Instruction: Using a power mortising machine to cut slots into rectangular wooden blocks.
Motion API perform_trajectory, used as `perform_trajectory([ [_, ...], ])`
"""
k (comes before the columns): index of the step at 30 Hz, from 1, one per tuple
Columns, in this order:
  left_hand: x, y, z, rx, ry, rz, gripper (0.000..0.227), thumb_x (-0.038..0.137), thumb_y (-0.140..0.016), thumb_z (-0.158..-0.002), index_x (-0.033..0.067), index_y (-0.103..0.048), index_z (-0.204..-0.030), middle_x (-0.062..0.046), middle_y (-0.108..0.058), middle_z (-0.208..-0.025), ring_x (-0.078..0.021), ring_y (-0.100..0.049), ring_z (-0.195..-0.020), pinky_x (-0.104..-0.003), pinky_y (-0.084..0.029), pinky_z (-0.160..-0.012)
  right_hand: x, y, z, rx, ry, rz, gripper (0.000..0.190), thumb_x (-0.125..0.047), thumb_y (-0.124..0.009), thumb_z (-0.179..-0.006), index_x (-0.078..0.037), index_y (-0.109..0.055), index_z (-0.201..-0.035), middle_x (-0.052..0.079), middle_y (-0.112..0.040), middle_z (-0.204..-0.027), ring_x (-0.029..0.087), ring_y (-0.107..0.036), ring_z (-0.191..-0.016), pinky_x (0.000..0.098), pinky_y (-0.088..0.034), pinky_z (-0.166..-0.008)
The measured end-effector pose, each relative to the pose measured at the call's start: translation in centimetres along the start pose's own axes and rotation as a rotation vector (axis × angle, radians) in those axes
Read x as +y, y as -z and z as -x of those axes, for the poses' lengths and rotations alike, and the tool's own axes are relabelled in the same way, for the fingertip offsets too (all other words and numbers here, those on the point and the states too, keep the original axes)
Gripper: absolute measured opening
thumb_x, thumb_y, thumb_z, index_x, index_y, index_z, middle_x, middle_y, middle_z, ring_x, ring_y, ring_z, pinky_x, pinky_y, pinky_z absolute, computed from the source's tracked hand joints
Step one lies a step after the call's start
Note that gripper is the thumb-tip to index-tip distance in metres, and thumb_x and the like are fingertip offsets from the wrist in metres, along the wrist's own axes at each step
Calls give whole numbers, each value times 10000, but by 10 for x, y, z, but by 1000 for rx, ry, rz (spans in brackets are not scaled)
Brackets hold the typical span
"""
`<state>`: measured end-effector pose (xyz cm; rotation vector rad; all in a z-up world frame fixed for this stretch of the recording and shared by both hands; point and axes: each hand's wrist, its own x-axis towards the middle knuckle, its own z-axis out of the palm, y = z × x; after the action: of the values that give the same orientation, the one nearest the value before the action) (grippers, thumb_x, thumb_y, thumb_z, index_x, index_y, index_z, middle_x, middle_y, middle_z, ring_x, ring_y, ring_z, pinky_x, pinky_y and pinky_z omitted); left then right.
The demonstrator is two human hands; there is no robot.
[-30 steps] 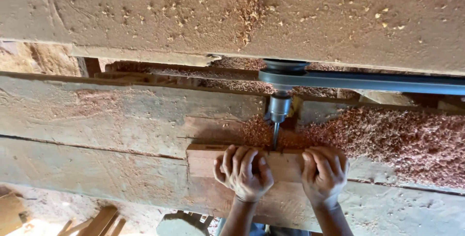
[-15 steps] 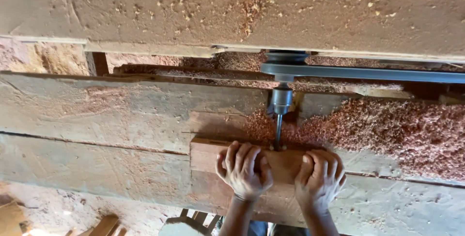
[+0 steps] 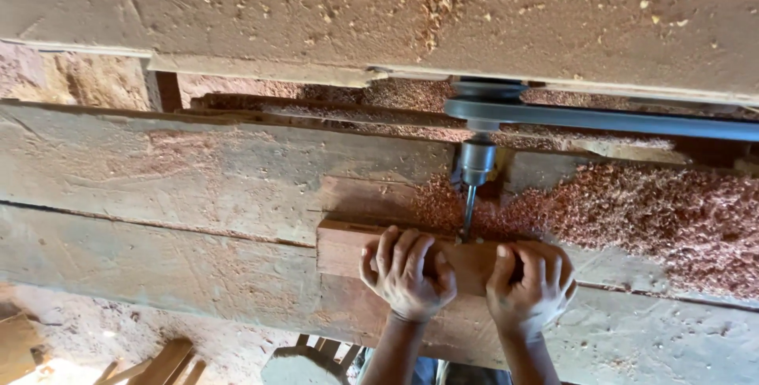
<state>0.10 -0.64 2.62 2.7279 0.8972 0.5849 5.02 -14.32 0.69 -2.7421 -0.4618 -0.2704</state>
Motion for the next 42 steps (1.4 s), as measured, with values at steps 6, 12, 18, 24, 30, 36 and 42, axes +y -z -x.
perform_trajectory([
  [6,3,3,-7,-12,8,-14,228,330,-561,-828,203,-678,-977,37,-730,-969,-227,-643,-1084,-476,-295,-1046,4,-7,-3,17,9,4,214,-259,-642,-1044,-95,-651,-907,63,-692,-966,252,-643,-912,406,-489,-796],
  [12,8,1,-11,-12,78,-15,192,295,-580,-819,207,-705,-936,45,-737,-981,-236,-641,-1128,-489,-224,-1097,7,-18,-13,58,4,-62,190,-222,-617,-1040,-120,-644,-882,33,-687,-912,198,-590,-792,360,-443,-716],
  [18,0,-6,3,51,45,8,221,288,-525,-842,205,-728,-874,51,-766,-916,-212,-666,-1061,-467,-278,-1063,19,-15,5,13,29,-73,144,-197,-674,-1023,-104,-659,-913,58,-725,-941,194,-629,-799,349,-475,-678],
  [24,2,-2,0,-9,-10,20,183,247,-581,-841,206,-707,-966,47,-731,-1012,-201,-634,-1117,-464,-252,-1078,20,-12,10,47,-20,-131,116,-142,-687,-998,-66,-680,-910,88,-723,-977,228,-631,-878,376,-489,-809],
  [30,0,-5,2,-28,-37,41,219,285,-549,-884,198,-703,-1014,39,-738,-1023,-212,-631,-1128,-482,-280,-1076,16,-6,6,31,-73,-147,35,-45,-696,-949,-50,-676,-921,89,-714,-964,247,-626,-919,382,-509,-868],
  [36,-1,1,-2,-85,-57,42,209,297,-553,-916,218,-672,-1068,50,-711,-1068,-214,-610,-1166,-479,-235,-1096,12,-11,6,92,-126,-171,76,-113,-669,-972,-65,-675,-913,74,-706,-972,253,-628,-944,391,-488,-871],
  [42,-79,24,-38,-220,-204,-204,552,641,-485,-916,206,-592,-1239,-34,-570,-1366,-261,-469,-1294,-543,-311,-1129,21,-26,14,143,-153,-244,123,-93,-662,-973,-106,-670,-851,37,-715,-908,207,-625,-887,381,-494,-900],
])
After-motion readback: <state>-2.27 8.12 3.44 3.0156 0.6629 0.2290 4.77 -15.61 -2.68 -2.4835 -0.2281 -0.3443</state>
